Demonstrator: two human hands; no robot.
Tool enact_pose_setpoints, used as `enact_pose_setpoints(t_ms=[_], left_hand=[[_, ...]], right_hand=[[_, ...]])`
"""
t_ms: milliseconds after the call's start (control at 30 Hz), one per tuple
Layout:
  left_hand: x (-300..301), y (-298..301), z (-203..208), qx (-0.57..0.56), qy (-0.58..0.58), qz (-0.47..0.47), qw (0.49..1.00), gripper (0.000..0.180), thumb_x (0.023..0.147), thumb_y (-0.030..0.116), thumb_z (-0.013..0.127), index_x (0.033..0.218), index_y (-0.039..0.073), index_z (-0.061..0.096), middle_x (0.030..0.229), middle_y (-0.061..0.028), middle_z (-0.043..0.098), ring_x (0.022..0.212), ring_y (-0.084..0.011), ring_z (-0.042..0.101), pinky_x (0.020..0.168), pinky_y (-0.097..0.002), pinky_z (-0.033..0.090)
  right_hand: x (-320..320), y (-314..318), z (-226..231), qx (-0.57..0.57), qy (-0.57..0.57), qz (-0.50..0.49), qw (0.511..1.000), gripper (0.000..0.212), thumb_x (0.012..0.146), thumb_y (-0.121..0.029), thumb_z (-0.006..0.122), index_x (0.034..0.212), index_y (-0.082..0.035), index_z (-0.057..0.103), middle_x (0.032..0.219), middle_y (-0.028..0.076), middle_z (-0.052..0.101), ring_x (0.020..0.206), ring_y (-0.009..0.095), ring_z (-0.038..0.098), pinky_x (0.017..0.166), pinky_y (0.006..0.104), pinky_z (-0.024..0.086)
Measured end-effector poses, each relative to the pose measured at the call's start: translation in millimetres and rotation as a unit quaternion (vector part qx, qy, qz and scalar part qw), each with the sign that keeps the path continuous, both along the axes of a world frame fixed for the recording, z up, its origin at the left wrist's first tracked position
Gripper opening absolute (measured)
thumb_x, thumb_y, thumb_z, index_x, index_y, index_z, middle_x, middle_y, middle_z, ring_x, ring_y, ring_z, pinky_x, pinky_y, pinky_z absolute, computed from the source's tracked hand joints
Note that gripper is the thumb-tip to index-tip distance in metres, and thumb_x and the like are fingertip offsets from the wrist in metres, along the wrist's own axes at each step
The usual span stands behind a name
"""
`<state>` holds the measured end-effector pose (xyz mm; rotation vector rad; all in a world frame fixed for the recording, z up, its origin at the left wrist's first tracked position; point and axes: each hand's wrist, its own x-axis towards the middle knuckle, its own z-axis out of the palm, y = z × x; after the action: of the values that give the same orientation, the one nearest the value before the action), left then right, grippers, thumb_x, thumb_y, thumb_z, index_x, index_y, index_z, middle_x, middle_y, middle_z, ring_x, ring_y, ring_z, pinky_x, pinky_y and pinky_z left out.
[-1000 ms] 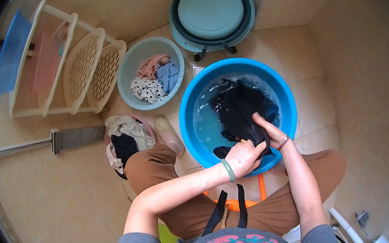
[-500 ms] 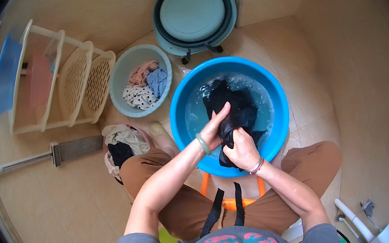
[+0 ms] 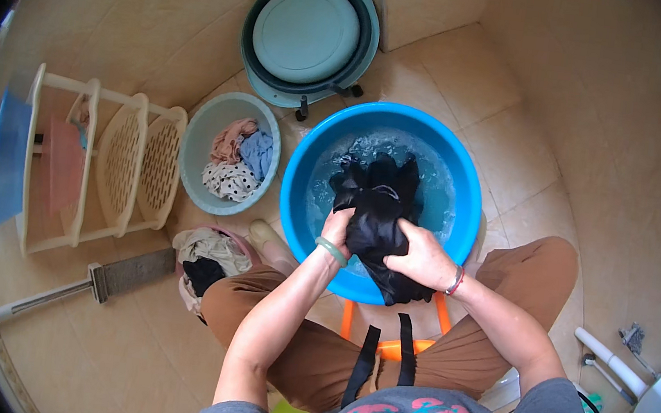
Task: The person sits on the floor and hand-washes clothes in a blue basin filled with soapy water. They scrub and rinse a black garment, then transfer it to a separate basin. They then wash a red and a grey garment in the same manner.
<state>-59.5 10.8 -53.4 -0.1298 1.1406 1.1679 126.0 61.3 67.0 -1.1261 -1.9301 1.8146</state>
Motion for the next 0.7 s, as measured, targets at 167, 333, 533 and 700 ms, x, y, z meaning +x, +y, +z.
enact_pose_setpoints(t_ms=[167, 333, 533, 700], left_hand=[[1.1, 7.7, 8.1, -0.016, 0.085, -0.008, 0.996, 0.029, 0.084, 0.012, 0.056, 0.107, -0.004, 0.063, 0.098, -0.0104, 0.068, 0.081, -0.0189, 0.066, 0.079, -0.0300, 0.054], [5.1, 9.2, 25.9, 0.026, 0.160, 0.001, 0.987, 0.031, 0.078, 0.005, 0.056, 0.108, 0.000, 0.060, 0.096, -0.0118, 0.066, 0.079, -0.0211, 0.065, 0.072, -0.0314, 0.054], [14.3, 11.0, 45.1, -0.005, 0.185, 0.019, 0.983, 0.037, 0.073, 0.000, 0.052, 0.109, 0.000, 0.060, 0.096, -0.0068, 0.064, 0.083, -0.0187, 0.061, 0.075, -0.0295, 0.049], [24.7, 6.9, 71.5, 0.044, 0.263, -0.015, 0.964, 0.032, 0.073, -0.002, 0.053, 0.104, -0.002, 0.060, 0.095, -0.0062, 0.065, 0.086, -0.0160, 0.060, 0.079, -0.0281, 0.048]], right_hand=[[-4.2, -17.3, 3.1, 0.139, -0.023, 0.012, 0.990, 0.073, 0.071, -0.024, 0.079, 0.122, 0.003, 0.034, 0.116, 0.026, 0.046, 0.107, 0.043, 0.053, 0.089, 0.0439, 0.047], [-7.7, -28.4, -11.5, 0.150, -0.024, 0.050, 0.987, 0.073, 0.074, -0.022, 0.077, 0.127, 0.005, 0.036, 0.115, 0.025, 0.047, 0.107, 0.041, 0.052, 0.092, 0.0426, 0.046], [4.4, 7.2, -7.7, -0.017, 0.042, 0.083, 0.996, 0.064, 0.075, -0.031, 0.077, 0.121, 0.001, 0.045, 0.110, 0.018, 0.059, 0.104, 0.028, 0.060, 0.092, 0.0360, 0.048], [20.7, 30.9, -49.2, -0.295, 0.062, -0.154, 0.941, 0.048, 0.087, -0.049, 0.063, 0.098, -0.002, 0.062, 0.092, 0.005, 0.065, 0.089, 0.015, 0.061, 0.085, 0.0313, 0.049]])
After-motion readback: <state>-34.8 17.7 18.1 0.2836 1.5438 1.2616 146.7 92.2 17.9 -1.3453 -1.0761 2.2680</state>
